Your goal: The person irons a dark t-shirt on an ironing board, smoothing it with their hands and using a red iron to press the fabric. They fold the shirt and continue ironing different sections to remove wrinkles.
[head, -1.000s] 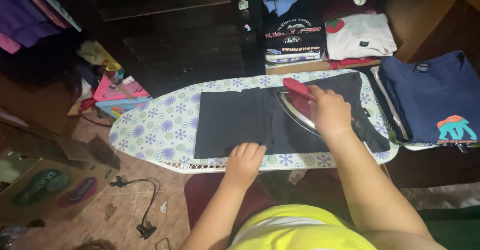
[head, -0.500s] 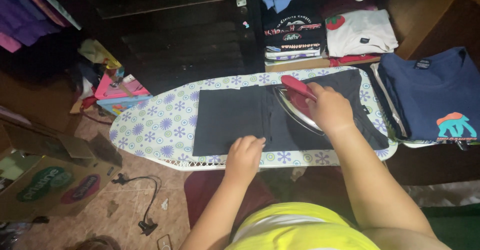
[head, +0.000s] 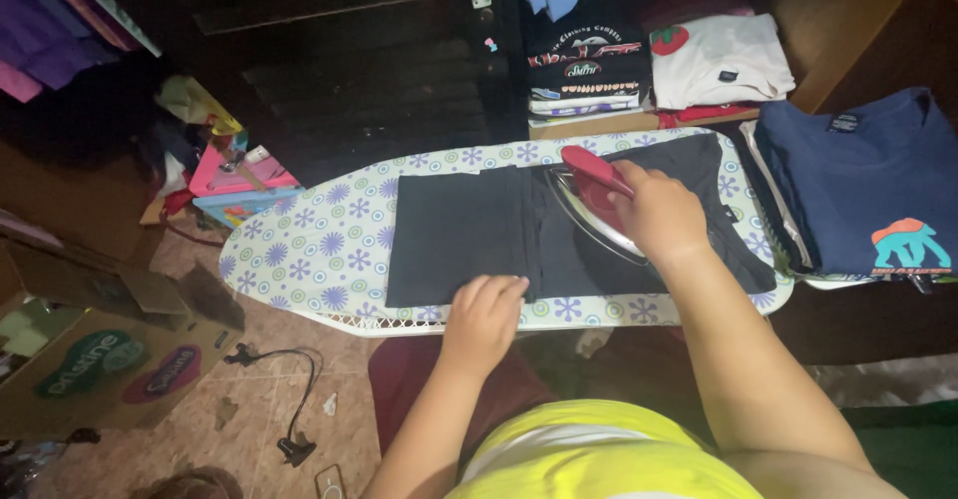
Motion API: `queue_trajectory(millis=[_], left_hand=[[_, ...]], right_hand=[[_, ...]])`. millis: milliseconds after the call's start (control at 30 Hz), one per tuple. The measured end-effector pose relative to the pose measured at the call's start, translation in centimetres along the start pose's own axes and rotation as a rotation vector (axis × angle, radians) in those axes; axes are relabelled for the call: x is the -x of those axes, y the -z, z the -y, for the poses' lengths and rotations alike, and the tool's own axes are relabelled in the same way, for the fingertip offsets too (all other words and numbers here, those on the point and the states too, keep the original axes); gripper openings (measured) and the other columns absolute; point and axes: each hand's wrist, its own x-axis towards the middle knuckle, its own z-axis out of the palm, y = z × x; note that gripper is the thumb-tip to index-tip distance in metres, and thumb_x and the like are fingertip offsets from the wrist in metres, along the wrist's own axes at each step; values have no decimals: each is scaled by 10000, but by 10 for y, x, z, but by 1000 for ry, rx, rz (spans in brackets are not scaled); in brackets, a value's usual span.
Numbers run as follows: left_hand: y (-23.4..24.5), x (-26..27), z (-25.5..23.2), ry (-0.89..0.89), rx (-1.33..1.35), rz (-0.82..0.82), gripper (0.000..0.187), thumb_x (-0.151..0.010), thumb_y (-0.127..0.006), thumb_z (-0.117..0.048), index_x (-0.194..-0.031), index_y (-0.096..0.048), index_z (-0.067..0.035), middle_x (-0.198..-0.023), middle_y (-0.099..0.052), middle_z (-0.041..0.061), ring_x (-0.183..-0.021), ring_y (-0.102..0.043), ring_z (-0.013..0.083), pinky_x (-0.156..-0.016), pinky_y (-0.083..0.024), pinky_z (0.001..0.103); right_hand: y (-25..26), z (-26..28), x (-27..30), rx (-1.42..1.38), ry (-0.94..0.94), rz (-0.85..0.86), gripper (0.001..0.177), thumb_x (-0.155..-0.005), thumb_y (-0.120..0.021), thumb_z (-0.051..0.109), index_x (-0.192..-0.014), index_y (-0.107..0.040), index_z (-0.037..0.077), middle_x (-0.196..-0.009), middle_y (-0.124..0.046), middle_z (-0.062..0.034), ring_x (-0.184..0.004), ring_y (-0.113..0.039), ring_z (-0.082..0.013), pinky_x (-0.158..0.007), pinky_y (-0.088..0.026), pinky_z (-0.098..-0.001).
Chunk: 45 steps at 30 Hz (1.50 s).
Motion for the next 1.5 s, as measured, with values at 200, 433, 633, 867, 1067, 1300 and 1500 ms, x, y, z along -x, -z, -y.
queue_trajectory(millis=[200,433,633,867,1067,1300,1500], left_hand=[[-8,2,8,48,-22,10,97,-824,-605,-180,-913,-634,-153,-829,-575,-5,-819,-587,199,-708,-463,317],[-20,4,8,0,-131,-123,15,-827,-606,-152,-841,-601,-154,-764,-522,-5,-717,-574,182,-628,-463,300],[8,10,5,-45,20,17,132,-817,-585,-193,-933,-613,-137,-922,-575,20,-937,-571,220,-803,-452,352],[61,39,44,215,-102,-182,278,-757,-572,-43,-1024,-637,-81,-957,-607,90,-922,-592,286,-835,-461,407],[70,62,76,355,-138,-256,202,-804,-619,-95,-999,-664,-70,-964,-633,80,-935,-607,266,-845,-469,391],[61,77,84,475,-57,-302,121,-755,-695,-139,-874,-709,-130,-823,-667,-1,-858,-629,204,-834,-485,337],[54,84,88,481,-70,-335,146,-720,-719,-128,-864,-714,-149,-817,-675,-6,-845,-630,198,-830,-484,336]], right_hand=[[-4,0,0,30,12,-21,438,-850,-547,245,-1277,-516,152,-1031,-633,-203,-959,-620,-381,-778,-505,-495],[0,4,3,48,15,-47,424,-849,-549,219,-1262,-533,124,-982,-646,-203,-922,-637,-362,-746,-521,-471],[-1,2,9,14,59,-58,415,-860,-551,218,-1257,-534,102,-996,-637,-228,-933,-627,-392,-758,-513,-489],[7,28,26,2,585,-284,328,-784,-596,179,-1106,-613,113,-790,-643,-145,-794,-641,-332,-702,-498,-422],[-4,65,37,-226,902,-190,248,-823,-576,206,-1042,-633,105,-781,-643,-160,-789,-633,-346,-687,-490,-438],[-34,81,40,-5,714,-113,286,-831,-538,294,-1098,-600,211,-714,-633,-72,-701,-653,-276,-613,-509,-386],[-39,77,30,-144,934,-62,299,-855,-527,323,-1099,-614,173,-837,-659,-129,-843,-641,-317,-716,-484,-412]])
